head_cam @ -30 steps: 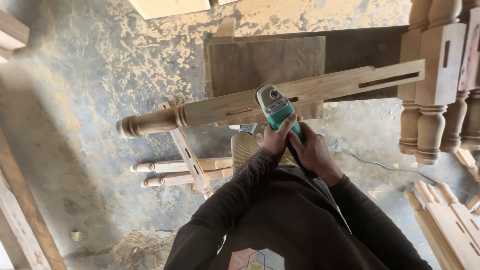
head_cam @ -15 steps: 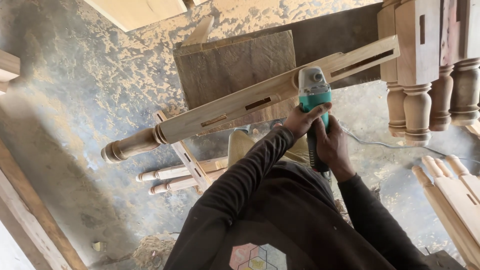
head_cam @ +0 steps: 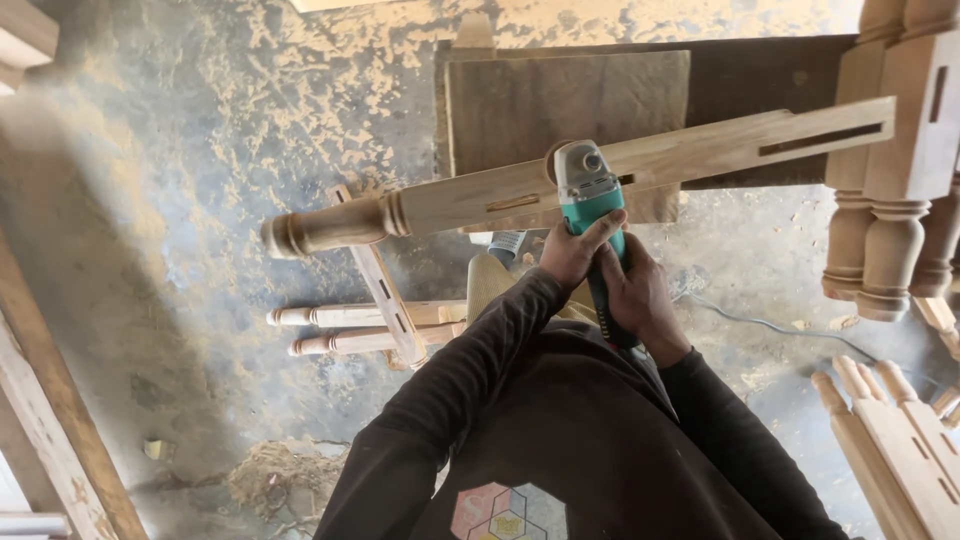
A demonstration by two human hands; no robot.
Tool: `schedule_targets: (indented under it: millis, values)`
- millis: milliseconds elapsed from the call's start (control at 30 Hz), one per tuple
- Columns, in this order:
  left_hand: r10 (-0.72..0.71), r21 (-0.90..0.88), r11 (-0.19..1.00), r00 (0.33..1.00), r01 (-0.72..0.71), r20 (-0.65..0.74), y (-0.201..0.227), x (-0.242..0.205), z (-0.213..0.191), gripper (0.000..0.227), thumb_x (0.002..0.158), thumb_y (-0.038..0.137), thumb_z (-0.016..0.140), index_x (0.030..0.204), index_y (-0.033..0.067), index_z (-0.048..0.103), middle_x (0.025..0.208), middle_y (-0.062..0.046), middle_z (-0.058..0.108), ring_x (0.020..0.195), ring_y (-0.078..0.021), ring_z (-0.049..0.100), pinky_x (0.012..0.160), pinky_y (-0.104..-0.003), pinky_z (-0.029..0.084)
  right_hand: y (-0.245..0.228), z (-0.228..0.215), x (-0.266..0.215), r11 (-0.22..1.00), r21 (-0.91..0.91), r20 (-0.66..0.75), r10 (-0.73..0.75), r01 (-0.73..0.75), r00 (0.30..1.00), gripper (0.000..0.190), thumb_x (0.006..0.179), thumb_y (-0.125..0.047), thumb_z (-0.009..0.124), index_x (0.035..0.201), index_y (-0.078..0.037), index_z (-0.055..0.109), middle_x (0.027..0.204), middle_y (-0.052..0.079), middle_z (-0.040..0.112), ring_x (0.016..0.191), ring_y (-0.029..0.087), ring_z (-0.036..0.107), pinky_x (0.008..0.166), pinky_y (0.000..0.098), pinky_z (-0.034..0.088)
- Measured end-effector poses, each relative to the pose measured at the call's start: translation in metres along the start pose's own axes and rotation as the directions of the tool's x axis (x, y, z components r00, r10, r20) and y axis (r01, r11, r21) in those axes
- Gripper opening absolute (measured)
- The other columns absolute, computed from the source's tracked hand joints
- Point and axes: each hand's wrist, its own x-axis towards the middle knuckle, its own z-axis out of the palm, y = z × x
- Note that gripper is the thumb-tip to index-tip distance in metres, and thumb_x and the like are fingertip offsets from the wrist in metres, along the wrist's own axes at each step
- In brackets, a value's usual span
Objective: The person uses a handheld angle grinder to smooth and shape a long, cylindrical wooden piece, likely a baluster or newel post. They hold the wood steady with one hand while operating the grinder with the other, moving the tool along the length of the wood to refine its surface.
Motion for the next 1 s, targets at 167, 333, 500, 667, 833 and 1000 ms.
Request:
schedule_targets:
  millis: [167, 333, 500, 667, 833, 1000]
  values:
    - [0.075, -0.183, 0.98, 0.997, -0.08, -0.035, 0.006, -0.032, -0.049, 0.048, 0.091, 0.042, 0.075, 0.115, 0.0008, 0.07, 0.109, -0.01, 0.076, 0.104, -0.0204, 0.071, 0.094, -0.035, 0.057, -0.041, 0.032, -0.005, 1.0, -0.002, 0.141, -0.015, 0.015, 0.99, 0.045, 0.102, -0.042, 0.056, 0.125, -0.004, 0.062, 0.093, 0.022, 0.076, 0.091, 0.039, 0.076, 0.074, 0.0447, 0.058]
    - [0.096, -0.342, 0.925, 0.974, -0.164, -0.206, 0.005, -0.063, -0.084, 0.044, 0.093, 0.033, 0.075, 0.117, -0.0031, 0.069, 0.115, -0.015, 0.075, 0.105, -0.0238, 0.071, 0.093, -0.036, 0.055, -0.067, 0.056, -0.003, 0.992, 0.012, 0.291, -0.124, 0.126, 0.949, 0.044, 0.099, -0.04, 0.058, 0.125, -0.004, 0.059, 0.094, 0.022, 0.075, 0.088, 0.039, 0.076, 0.073, 0.0456, 0.059]
    - [0.135, -0.321, 0.919, 0.948, -0.228, -0.289, 0.013, -0.078, -0.081, 0.047, 0.096, 0.036, 0.069, 0.122, -0.0036, 0.069, 0.12, -0.015, 0.074, 0.108, -0.023, 0.071, 0.095, -0.035, 0.056, -0.065, 0.052, 0.003, 0.969, -0.009, 0.402, -0.222, 0.247, 0.888, 0.042, 0.098, -0.042, 0.063, 0.119, -0.005, 0.062, 0.091, 0.02, 0.076, 0.086, 0.039, 0.076, 0.07, 0.0465, 0.058]
    - [0.097, -0.368, 0.911, 0.963, -0.188, -0.252, -0.009, -0.049, -0.044, 0.051, 0.094, 0.035, 0.072, 0.126, -0.0034, 0.062, 0.12, -0.015, 0.073, 0.11, -0.0248, 0.07, 0.096, -0.038, 0.056, -0.043, 0.019, 0.004, 0.976, -0.027, 0.346, -0.194, 0.216, 0.918, 0.044, 0.097, -0.041, 0.063, 0.123, -0.005, 0.063, 0.092, 0.021, 0.075, 0.087, 0.039, 0.076, 0.07, 0.046, 0.058]
    - [0.066, -0.371, 0.92, 0.984, -0.125, -0.168, -0.018, -0.022, 0.003, 0.053, 0.093, 0.037, 0.073, 0.126, -0.0027, 0.062, 0.122, -0.014, 0.073, 0.112, -0.0238, 0.069, 0.099, -0.038, 0.055, -0.004, -0.021, 0.019, 0.975, -0.021, 0.277, -0.206, 0.22, 0.939, 0.047, 0.097, -0.04, 0.064, 0.125, -0.003, 0.063, 0.092, 0.022, 0.075, 0.087, 0.037, 0.077, 0.069, 0.0446, 0.059]
    - [0.028, -0.274, 0.96, 0.996, -0.052, -0.09, -0.029, 0.002, 0.055, 0.05, 0.092, 0.04, 0.074, 0.122, 0.0008, 0.067, 0.118, -0.011, 0.074, 0.108, -0.0225, 0.069, 0.094, -0.037, 0.056, 0.041, -0.057, 0.02, 0.996, -0.015, 0.198, -0.079, 0.084, 0.977, 0.045, 0.098, -0.04, 0.062, 0.123, -0.004, 0.064, 0.089, 0.022, 0.076, 0.083, 0.037, 0.078, 0.07, 0.0445, 0.06]
